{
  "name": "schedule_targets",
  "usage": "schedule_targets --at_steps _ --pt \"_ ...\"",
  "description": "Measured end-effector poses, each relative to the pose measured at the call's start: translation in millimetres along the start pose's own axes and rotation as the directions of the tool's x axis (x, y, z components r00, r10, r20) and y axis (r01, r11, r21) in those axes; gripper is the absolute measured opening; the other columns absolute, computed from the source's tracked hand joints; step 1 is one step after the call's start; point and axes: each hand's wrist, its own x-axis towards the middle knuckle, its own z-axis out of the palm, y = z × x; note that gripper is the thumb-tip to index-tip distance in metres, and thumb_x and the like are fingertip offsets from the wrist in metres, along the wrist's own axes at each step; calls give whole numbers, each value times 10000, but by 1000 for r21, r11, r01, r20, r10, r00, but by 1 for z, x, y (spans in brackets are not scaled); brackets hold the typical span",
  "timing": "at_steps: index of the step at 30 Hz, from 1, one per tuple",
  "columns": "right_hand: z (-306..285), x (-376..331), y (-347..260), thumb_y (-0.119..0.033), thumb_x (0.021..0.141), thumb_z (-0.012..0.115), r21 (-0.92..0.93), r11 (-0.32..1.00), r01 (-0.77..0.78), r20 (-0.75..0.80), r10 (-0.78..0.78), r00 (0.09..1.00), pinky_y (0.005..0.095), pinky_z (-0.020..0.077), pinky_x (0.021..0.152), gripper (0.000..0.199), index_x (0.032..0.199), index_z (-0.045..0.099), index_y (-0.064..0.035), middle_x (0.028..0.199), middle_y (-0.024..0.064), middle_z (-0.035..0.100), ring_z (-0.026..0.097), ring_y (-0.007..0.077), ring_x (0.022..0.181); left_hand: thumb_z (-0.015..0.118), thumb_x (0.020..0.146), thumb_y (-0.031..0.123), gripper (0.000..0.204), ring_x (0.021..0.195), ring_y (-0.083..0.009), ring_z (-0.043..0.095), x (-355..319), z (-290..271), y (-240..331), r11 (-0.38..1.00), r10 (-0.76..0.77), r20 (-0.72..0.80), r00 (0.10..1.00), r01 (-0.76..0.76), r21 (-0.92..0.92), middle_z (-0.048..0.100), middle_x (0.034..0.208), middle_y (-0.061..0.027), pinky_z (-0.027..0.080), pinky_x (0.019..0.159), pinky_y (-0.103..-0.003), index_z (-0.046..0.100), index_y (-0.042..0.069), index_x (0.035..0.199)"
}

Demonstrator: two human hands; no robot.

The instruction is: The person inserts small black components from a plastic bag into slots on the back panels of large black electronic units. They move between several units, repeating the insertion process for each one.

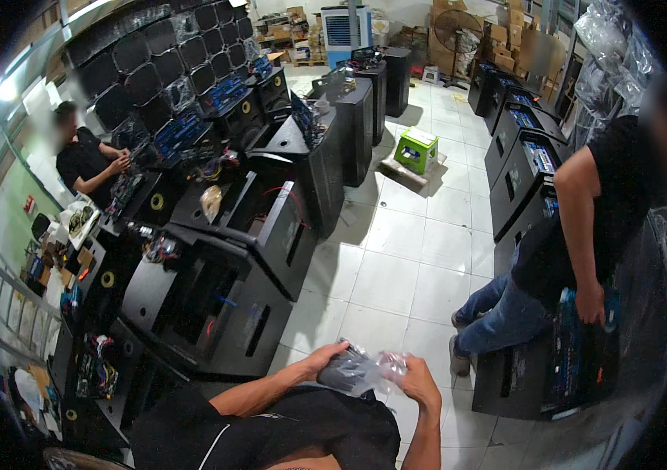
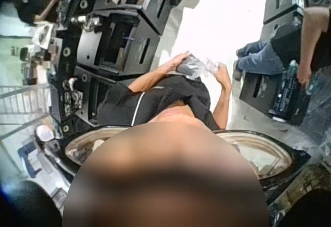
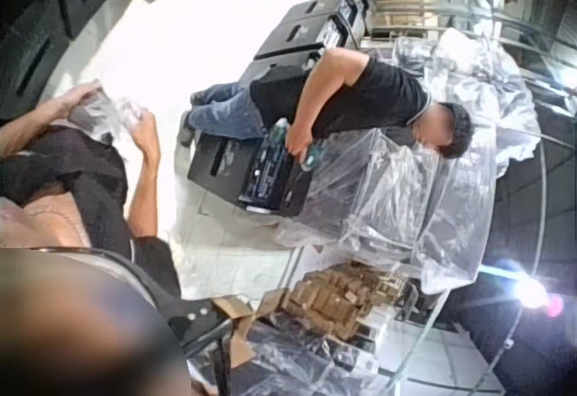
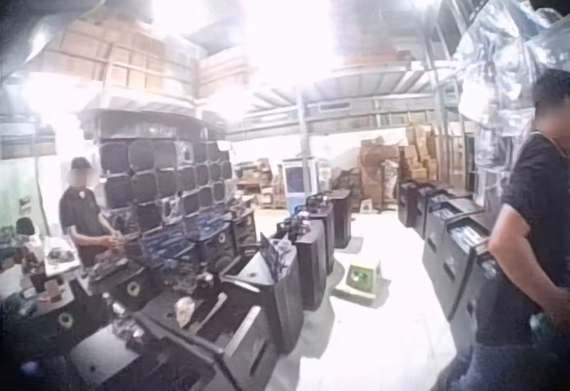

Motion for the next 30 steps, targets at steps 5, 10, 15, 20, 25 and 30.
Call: schedule_targets --at_steps 5,10,15,20,25,30 --pt "-73 140 -32 -42 671 564 -173 965 194 143 -171 975 317 462 671 545 1210 561 -121 861 160 639 556 253 654 429 933 405 474 922 -235 631 83 -4 96 991 57 -94 994 -67 -112 628 1060 -137 504 836 -384 550 -6 1136" --pt "-132 268 -18 -7 661 512 -317 938 137 55 -126 991 363 476 713 526 1174 572 -107 897 182 643 621 294 783 454 929 392 454 939 -228 623 206 -23 183 982 54 -68 996 -66 -177 620 1075 -129 501 842 -371 540 3 1146" --pt "-206 375 -40 -159 740 639 -230 968 -100 -128 72 989 370 483 725 299 1021 619 -60 859 171 659 644 298 817 482 919 412 410 838 -162 613 325 3 314 999 20 -41 999 -19 34 633 942 -84 500 754 -322 572 26 1027" --pt "-285 472 -52 -261 751 707 -111 967 -231 -320 186 929 333 491 699 322 949 655 -13 854 146 671 652 228 766 456 930 416 425 835 -159 611 434 33 425 970 -97 46 994 84 229 638 915 -75 494 767 -310 578 22 1035" --pt "-340 560 -12 -231 740 725 29 980 -198 -499 186 847 318 491 696 383 1023 624 7 853 121 675 649 189 777 431 931 401 442 851 -194 634 560 52 496 933 -194 53 980 168 318 641 975 -117 514 781 -342 567 9 1082" --pt "-423 667 17 -216 703 763 181 978 -101 -638 195 745 317 498 673 411 1033 618 -18 836 120 676 654 207 749 414 929 385 440 903 -228 630 666 88 583 923 -277 -4 961 267 277 633 1018 -135 496 843 -366 555 8 1107"
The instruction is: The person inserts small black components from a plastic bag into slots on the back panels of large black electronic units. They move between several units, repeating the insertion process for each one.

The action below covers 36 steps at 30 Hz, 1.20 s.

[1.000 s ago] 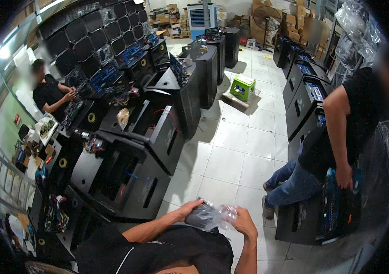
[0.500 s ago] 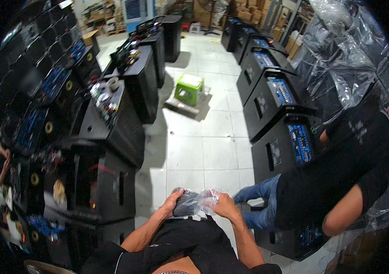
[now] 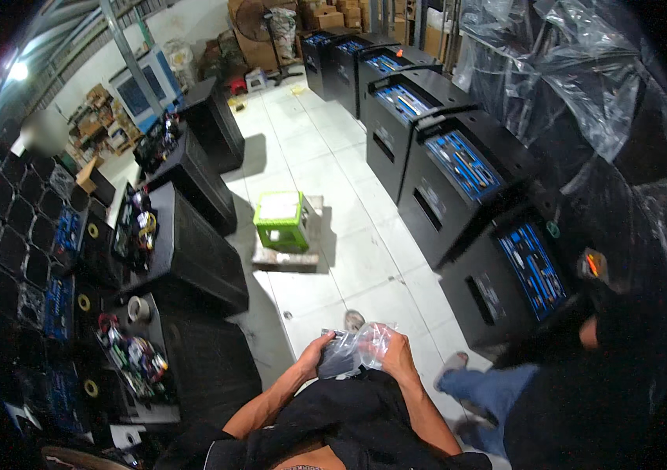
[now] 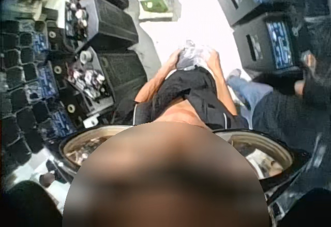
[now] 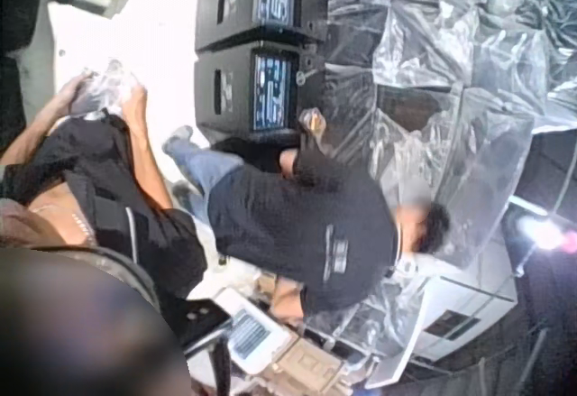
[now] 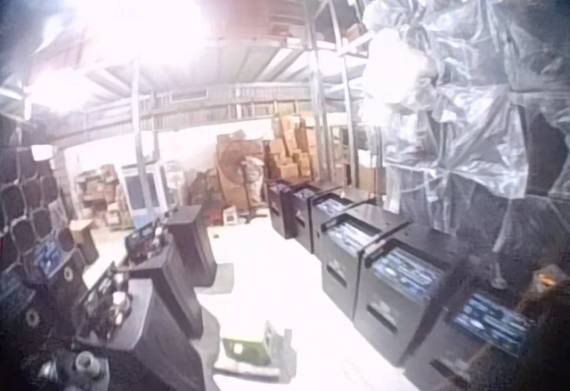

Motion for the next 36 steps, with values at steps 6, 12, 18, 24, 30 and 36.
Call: schedule_targets --at_steps 6,12,18,24,30,36 --pt "-5 203 -43 -304 769 682 -259 957 131 131 -100 986 386 502 661 315 977 658 -68 759 150 656 640 332 752 441 926 353 395 886 -213 623 85 -16 153 989 146 -81 986 -145 13 631 1018 -116 500 824 -349 559 29 1119" --pt "-17 373 -59 -274 766 655 -259 927 272 203 -223 953 378 505 681 273 963 677 -87 815 153 662 635 344 745 410 941 385 433 942 -209 603 180 6 289 975 208 -57 976 -212 -61 612 1057 -119 491 851 -359 536 25 1147" --pt "-34 525 -36 -223 739 705 -165 986 22 78 -9 997 339 505 707 300 975 675 -41 846 150 678 661 252 756 448 902 468 507 952 -223 609 346 -18 384 999 -26 41 999 27 -24 632 1033 -110 483 847 -343 563 28 1128" --pt "-96 693 -64 -245 730 722 -269 959 85 28 -81 996 365 501 699 288 969 678 -89 826 146 674 653 285 764 469 890 476 489 780 -216 644 445 61 560 994 -48 196 979 27 109 648 919 -105 530 717 -344 583 32 1060" --pt "-109 867 -82 -188 717 711 -278 959 51 -122 -88 989 361 486 635 220 900 682 -69 775 152 658 642 290 703 482 920 372 370 761 -168 633 552 62 701 987 142 95 985 -149 63 639 907 -90 536 704 -318 580 31 1026" --pt "-121 1055 -121 -61 741 650 -192 956 223 -149 -253 956 326 475 603 111 844 671 -27 755 126 645 624 233 674 465 931 353 341 790 -177 621 652 26 813 954 221 -115 969 -239 -182 631 937 -94 526 710 -338 566 46 1040"
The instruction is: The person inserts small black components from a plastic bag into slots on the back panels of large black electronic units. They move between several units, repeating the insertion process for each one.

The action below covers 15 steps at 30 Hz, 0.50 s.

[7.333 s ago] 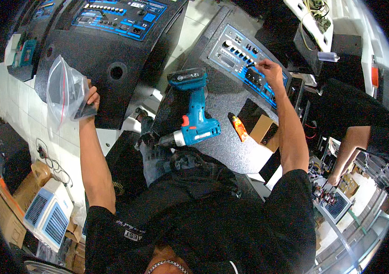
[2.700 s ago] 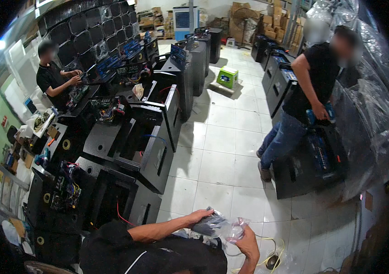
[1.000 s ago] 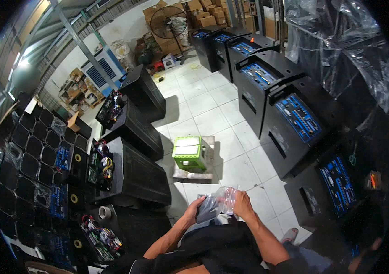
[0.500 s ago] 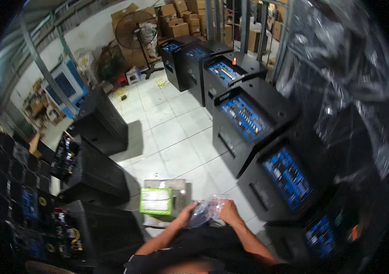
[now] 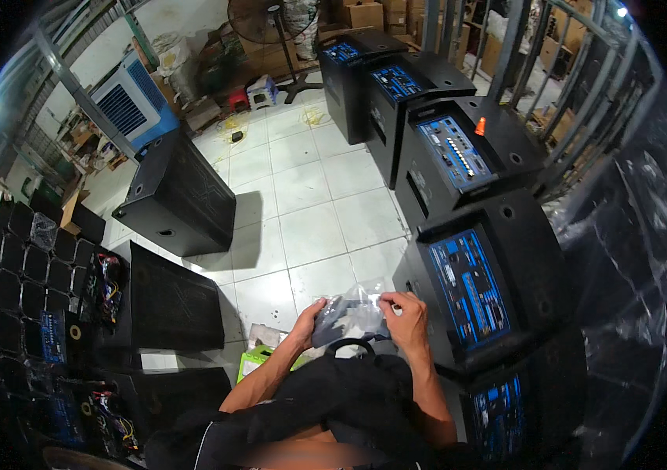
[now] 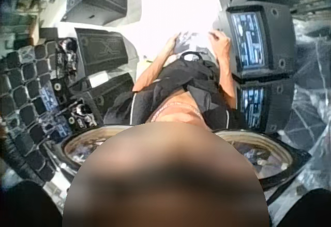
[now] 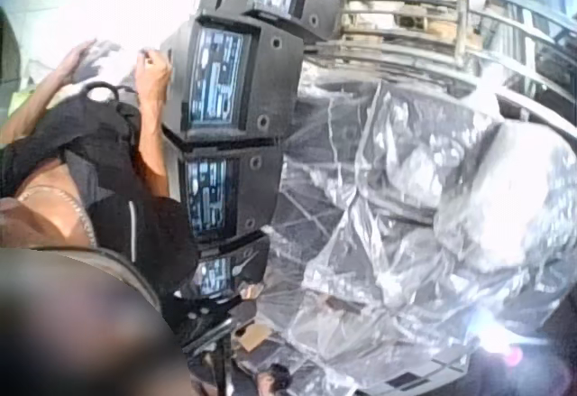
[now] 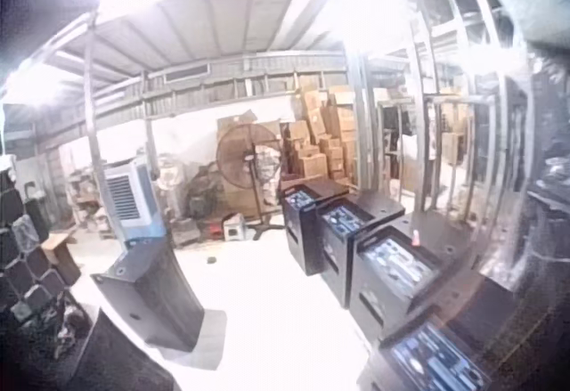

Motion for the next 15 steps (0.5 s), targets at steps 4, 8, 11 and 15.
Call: schedule_targets --at_steps 4,8,11,15 --pt "14 139 12 -44 782 626 268 963 1 49 -14 999 285 501 622 76 824 636 19 732 111 644 631 178 667 432 937 393 416 904 -184 594 61 8 75 995 38 -53 998 -43 -92 614 1015 -80 511 777 -338 538 54 1154" --pt "34 276 15 -54 845 586 698 674 -243 198 144 970 280 532 673 102 898 588 34 783 108 630 628 156 702 404 940 421 489 973 -219 574 113 13 154 969 181 -171 968 -205 -138 569 1143 -93 493 833 -365 475 62 1264" --pt "38 370 4 -37 846 588 823 511 -247 153 219 964 293 531 698 103 933 562 11 873 126 620 630 177 740 400 942 291 349 915 -195 586 154 34 215 921 240 -227 944 -296 -254 598 1023 -78 503 818 -352 532 45 1151" --pt "73 491 10 -13 842 583 912 357 -203 137 203 970 306 529 735 95 929 546 -22 913 130 615 629 196 791 427 926 256 271 821 -164 595 238 -2 272 880 240 -297 924 -336 -335 618 914 -55 508 725 -303 570 59 1046"
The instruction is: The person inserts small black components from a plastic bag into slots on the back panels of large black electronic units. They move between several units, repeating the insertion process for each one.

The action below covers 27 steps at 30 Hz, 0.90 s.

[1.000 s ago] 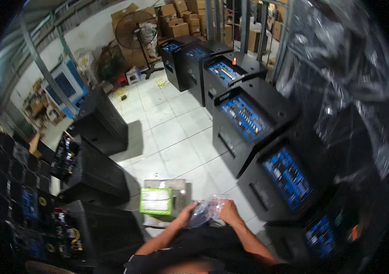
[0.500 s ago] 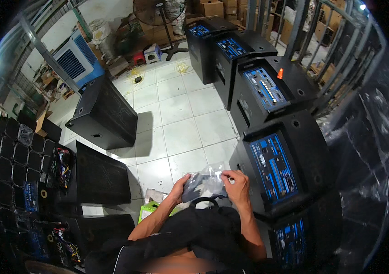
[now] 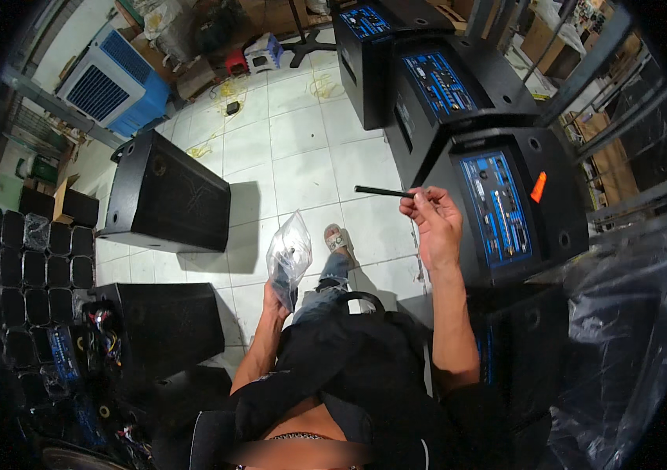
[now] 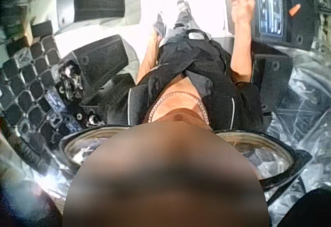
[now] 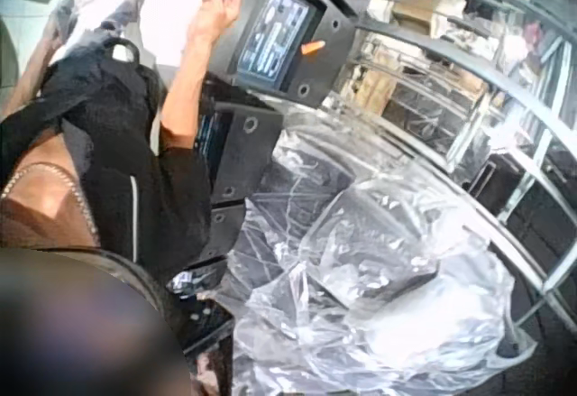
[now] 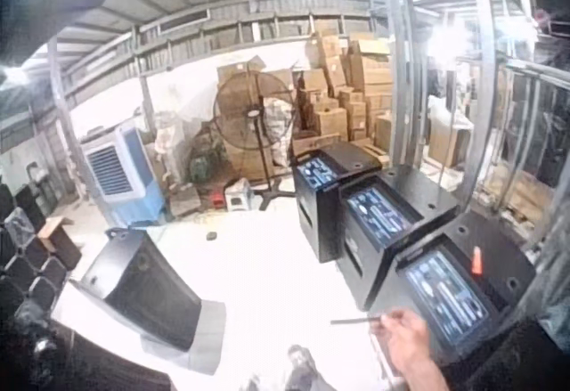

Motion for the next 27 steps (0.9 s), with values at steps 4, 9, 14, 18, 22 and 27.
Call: schedule_targets --at_steps 4,9,14,18,22,27 --pt "30 114 21 15 834 573 -17 1000 -12 -47 11 999 319 531 752 107 929 538 -20 932 137 612 629 218 814 441 920 247 283 814 -165 593 89 69 51 1000 -1 -45 999 0 -28 622 929 -66 502 702 -295 567 41 1068" --pt "82 245 47 25 813 585 -252 967 43 -56 -59 997 320 531 780 135 943 547 25 938 148 611 633 221 850 443 927 285 326 862 -186 598 195 108 151 1000 18 139 990 -19 0 619 978 -62 504 763 -307 553 25 1089" --pt "92 377 71 31 800 596 -589 804 82 -76 -156 985 257 507 756 145 938 561 59 896 121 644 642 177 829 452 925 345 439 978 -200 566 298 151 232 992 89 76 993 -95 81 579 1118 -88 477 841 -329 486 19 1217" --pt "82 506 102 32 787 609 -771 611 181 -26 -313 949 247 497 687 144 928 581 31 877 94 660 647 153 780 429 926 326 427 1017 -203 554 388 168 269 981 115 38 993 -119 155 568 1153 -85 467 856 -323 498 20 1216" --pt "79 647 122 31 758 632 -911 337 238 80 -422 903 297 508 656 164 916 595 9 832 132 653 658 205 748 440 922 301 409 993 -197 567 470 195 299 982 144 -39 989 -138 126 589 1102 -77 476 836 -326 505 28 1220" --pt "75 800 135 51 765 596 -940 228 252 134 -432 892 314 509 657 143 902 580 16 821 147 642 655 241 747 462 922 282 353 920 -236 615 546 289 362 995 99 -222 970 -104 -9 584 1107 -113 569 586 -295 499 73 1204"
